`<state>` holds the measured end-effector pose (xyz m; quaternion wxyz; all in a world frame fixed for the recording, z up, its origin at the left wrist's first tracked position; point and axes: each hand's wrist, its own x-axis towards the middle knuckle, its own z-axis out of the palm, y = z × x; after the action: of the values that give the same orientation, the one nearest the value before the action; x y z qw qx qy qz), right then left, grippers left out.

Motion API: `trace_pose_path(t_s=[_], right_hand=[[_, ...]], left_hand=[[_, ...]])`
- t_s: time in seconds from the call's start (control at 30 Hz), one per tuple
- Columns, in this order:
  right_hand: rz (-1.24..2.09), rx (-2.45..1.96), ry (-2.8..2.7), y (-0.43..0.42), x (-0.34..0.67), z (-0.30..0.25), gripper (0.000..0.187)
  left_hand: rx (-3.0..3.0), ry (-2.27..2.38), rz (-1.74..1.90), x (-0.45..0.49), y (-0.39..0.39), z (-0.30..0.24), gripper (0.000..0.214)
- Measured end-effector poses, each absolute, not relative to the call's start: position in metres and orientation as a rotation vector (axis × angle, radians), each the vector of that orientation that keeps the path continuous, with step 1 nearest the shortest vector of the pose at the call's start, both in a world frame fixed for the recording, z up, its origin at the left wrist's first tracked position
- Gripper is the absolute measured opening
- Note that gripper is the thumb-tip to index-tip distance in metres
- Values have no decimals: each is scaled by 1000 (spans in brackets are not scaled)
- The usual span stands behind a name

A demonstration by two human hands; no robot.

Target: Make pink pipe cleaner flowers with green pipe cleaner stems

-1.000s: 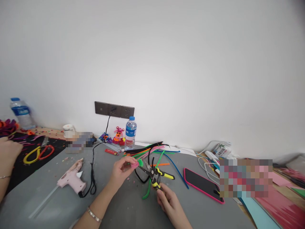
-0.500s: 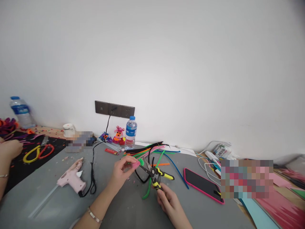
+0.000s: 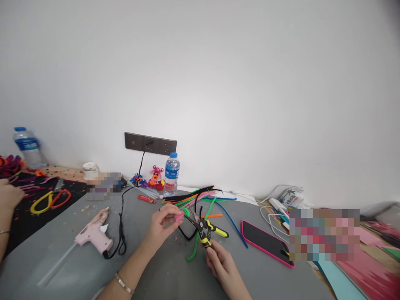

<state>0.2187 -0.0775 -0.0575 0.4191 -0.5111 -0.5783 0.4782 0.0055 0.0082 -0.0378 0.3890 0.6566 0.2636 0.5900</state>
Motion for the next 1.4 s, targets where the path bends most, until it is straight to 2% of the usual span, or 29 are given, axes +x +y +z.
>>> trace_pose_path(t_s=[0.47, 1.4], right_hand=[[1189, -1277, -1473, -75, 222, -71, 50], [1203, -1284, -1469, -75, 221, -69, 53]], left_hand=[[1816, 601, 1613, 5, 13, -39, 8], [1817, 643, 1596, 5, 11, -38, 4]])
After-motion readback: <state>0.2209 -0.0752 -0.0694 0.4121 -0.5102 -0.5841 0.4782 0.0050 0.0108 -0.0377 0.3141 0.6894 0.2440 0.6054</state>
